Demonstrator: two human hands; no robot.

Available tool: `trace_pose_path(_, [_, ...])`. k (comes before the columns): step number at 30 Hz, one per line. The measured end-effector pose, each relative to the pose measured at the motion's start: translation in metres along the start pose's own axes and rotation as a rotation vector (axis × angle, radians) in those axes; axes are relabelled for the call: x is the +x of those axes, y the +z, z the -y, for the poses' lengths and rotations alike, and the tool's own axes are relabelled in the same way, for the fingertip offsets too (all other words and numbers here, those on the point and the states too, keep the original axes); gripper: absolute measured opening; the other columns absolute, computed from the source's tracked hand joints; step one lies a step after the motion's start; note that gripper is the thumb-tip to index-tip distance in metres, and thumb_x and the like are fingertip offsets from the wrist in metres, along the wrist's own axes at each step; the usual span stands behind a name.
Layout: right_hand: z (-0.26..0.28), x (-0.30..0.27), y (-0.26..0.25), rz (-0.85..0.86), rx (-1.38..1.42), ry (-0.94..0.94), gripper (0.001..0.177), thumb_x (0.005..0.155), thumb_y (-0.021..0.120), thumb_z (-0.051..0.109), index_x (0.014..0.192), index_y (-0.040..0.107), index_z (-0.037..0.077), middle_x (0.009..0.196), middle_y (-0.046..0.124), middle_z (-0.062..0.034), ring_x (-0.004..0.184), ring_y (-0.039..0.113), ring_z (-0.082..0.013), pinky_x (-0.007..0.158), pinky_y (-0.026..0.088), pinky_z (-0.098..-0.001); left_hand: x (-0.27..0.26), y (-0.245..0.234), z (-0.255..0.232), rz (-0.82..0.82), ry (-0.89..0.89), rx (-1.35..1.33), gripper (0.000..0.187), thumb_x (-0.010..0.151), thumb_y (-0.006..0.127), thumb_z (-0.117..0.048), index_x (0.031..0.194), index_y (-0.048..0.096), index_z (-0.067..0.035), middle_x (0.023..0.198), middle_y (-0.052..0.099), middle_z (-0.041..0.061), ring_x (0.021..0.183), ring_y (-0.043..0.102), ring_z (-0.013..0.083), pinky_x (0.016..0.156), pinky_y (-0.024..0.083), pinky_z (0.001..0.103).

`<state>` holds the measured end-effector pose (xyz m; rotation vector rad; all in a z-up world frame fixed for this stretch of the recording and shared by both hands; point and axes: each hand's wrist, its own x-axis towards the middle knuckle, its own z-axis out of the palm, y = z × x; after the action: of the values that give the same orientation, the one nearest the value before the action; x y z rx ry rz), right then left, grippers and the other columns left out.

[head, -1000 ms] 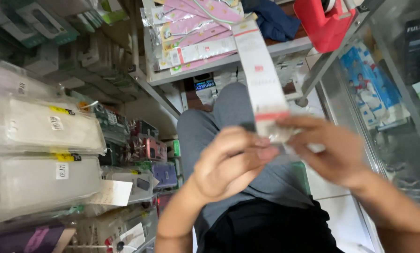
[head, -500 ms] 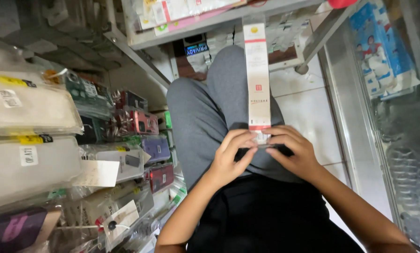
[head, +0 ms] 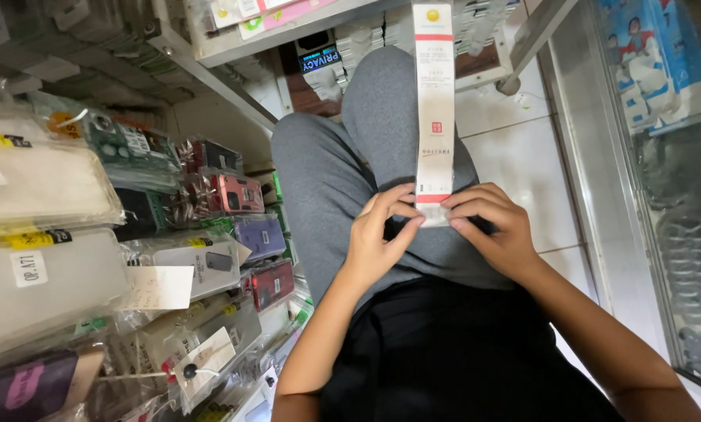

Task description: Packaging small stationary items into plastic sleeves and sealing them with tape.

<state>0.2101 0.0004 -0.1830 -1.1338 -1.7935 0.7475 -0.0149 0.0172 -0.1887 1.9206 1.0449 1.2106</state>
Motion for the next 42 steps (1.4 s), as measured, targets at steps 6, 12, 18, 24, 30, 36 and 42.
trace_pose_path(6, [-0.009, 0.003, 0.002, -0.038, 0.095, 0.100, 0.006, 0.088, 0.074, 0.000, 0.094, 0.071, 0.001, 0.105, 0.073, -0.0092, 0.101, 0.066, -0.0211, 0.092, 0.050, -0.0339, 0.003, 0.012, -0.001, -0.045, -0.065, -0.117, 0.052, 0.094, 0.074, 0.003, 0.140, 0.051, -0.003, 0.096, 0.073, 0.006, 0.110, 0.074, 0.0231, 0.106, 0.055, 0.035])
trace_pose_path(12, [-0.010, 0.004, 0.002, -0.031, 0.143, 0.169, 0.007, 0.090, 0.074, -0.001, 0.097, 0.073, 0.000, 0.107, 0.072, -0.0096, 0.099, 0.069, -0.0182, 0.089, 0.054, -0.0295, 0.014, 0.015, -0.009, -0.063, -0.074, -0.064, 0.057, 0.091, 0.075, 0.003, 0.141, 0.048, -0.002, 0.099, 0.072, 0.007, 0.103, 0.073, 0.0195, 0.104, 0.054, 0.034])
trace_pose_path(18, [-0.008, 0.006, 0.008, -0.164, 0.336, 0.235, 0.006, 0.093, 0.070, -0.004, 0.098, 0.071, -0.005, 0.138, 0.057, -0.0147, 0.100, 0.064, -0.0144, 0.086, 0.055, -0.0272, 0.020, 0.022, -0.008, -0.065, -0.091, -0.012, 0.054, 0.092, 0.075, 0.002, 0.139, 0.050, -0.004, 0.096, 0.072, 0.006, 0.099, 0.073, 0.0190, 0.100, 0.055, 0.033])
trace_pose_path(24, [-0.017, 0.003, 0.011, -0.167, 0.580, 0.319, 0.007, 0.097, 0.065, -0.007, 0.103, 0.068, -0.009, 0.128, 0.063, -0.0128, 0.110, 0.067, -0.0135, 0.096, 0.057, -0.0279, 0.026, 0.028, -0.011, -0.083, -0.166, -0.009, 0.054, 0.090, 0.077, 0.001, 0.137, 0.052, -0.004, 0.088, 0.068, 0.004, 0.085, 0.067, 0.0162, 0.082, 0.054, 0.029])
trace_pose_path(30, [-0.028, 0.000, 0.017, -0.215, 0.542, 0.350, 0.008, 0.101, 0.066, -0.007, 0.108, 0.067, -0.005, 0.109, 0.071, -0.0088, 0.100, 0.067, -0.0110, 0.088, 0.053, -0.0247, 0.030, 0.035, -0.010, -0.120, -0.168, 0.015, 0.051, 0.089, 0.076, 0.001, 0.135, 0.054, -0.005, 0.086, 0.065, 0.002, 0.082, 0.064, 0.0148, 0.074, 0.051, 0.027])
trace_pose_path(36, [-0.026, 0.006, 0.017, -0.229, 0.571, 0.342, 0.008, 0.101, 0.065, -0.006, 0.109, 0.063, -0.005, 0.107, 0.072, -0.0094, 0.101, 0.069, -0.0112, 0.089, 0.054, -0.0239, 0.035, 0.036, -0.012, -0.127, -0.231, 0.026, 0.052, 0.089, 0.076, 0.001, 0.136, 0.054, -0.005, 0.084, 0.065, 0.002, 0.078, 0.061, 0.0136, 0.070, 0.049, 0.027])
trace_pose_path(42, [-0.024, 0.014, 0.018, -0.254, 0.654, 0.281, 0.020, 0.102, 0.062, -0.010, 0.113, 0.048, -0.001, 0.111, 0.071, -0.0155, 0.106, 0.070, -0.0147, 0.092, 0.056, -0.0263, 0.037, 0.039, -0.007, -0.156, -0.148, 0.062, 0.052, 0.088, 0.075, 0.000, 0.135, 0.053, -0.005, 0.086, 0.062, 0.002, 0.081, 0.059, 0.0144, 0.078, 0.052, 0.027])
